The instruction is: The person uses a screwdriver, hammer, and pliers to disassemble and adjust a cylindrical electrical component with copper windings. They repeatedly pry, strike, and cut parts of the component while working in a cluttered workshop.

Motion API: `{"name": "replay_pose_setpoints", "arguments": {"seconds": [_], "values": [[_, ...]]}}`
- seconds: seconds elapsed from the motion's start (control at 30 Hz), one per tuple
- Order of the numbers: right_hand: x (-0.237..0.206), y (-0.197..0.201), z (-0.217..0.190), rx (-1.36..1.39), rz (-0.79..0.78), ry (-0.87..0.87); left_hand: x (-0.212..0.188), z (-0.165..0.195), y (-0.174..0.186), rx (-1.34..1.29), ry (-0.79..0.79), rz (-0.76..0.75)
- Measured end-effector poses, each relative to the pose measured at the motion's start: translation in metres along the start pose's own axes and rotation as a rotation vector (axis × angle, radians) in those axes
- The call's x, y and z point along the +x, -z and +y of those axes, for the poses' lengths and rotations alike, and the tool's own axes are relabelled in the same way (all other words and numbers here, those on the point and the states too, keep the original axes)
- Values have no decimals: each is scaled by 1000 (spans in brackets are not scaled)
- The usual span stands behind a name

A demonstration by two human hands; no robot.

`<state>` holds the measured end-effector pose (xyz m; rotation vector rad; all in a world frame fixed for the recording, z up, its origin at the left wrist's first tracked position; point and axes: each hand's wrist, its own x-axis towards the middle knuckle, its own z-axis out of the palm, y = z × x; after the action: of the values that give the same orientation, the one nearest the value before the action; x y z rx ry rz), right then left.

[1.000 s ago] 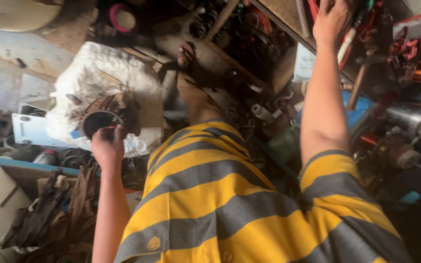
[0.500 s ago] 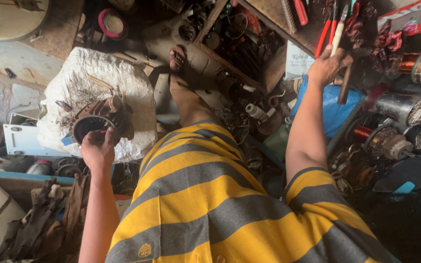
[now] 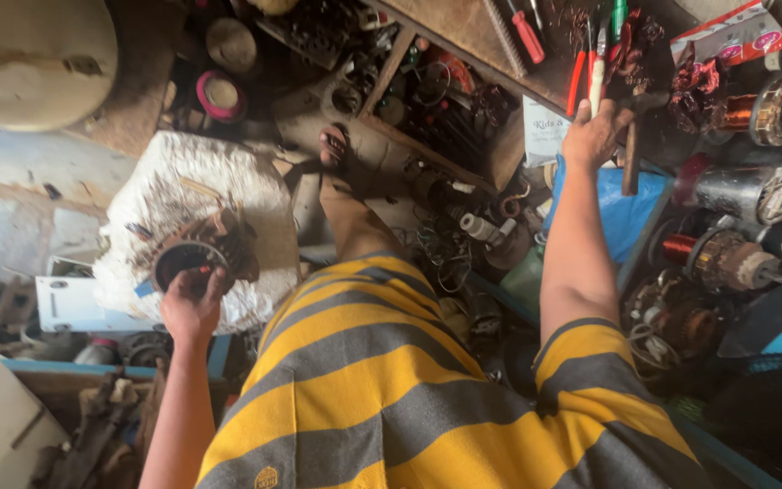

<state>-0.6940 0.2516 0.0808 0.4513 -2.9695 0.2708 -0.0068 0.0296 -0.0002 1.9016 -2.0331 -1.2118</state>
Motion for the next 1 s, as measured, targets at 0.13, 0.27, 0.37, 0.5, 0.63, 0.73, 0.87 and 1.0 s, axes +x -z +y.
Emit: {"name": "replay_pose_setpoints", "arguments": {"seconds": [0.13, 0.27, 0.37, 0.5, 0.63, 0.73, 0.87, 1.0], "values": [[16, 18, -15, -83, 197, 128, 5, -7, -3, -120, -26, 12], [68, 19, -41, -30, 224, 301, 12, -14, -8, -42, 9, 5], [127, 5, -64, -121, 133, 273, 17, -17, -13, -160, 101, -40], [170, -19, -77, -209, 153, 301, 21, -21, -17, -320, 318, -67], [177, -30, -67, -177, 101, 292, 21, -24, -16, -312, 244, -65], [174, -31, -53, -130, 192, 198, 19, -23, -14, -427, 206, -51], [170, -21, -45, -136, 246, 108, 19, -20, -10, -411, 297, -80], [172, -13, -57, -246, 210, 130, 18, -14, -7, -470, 283, -86]]}}
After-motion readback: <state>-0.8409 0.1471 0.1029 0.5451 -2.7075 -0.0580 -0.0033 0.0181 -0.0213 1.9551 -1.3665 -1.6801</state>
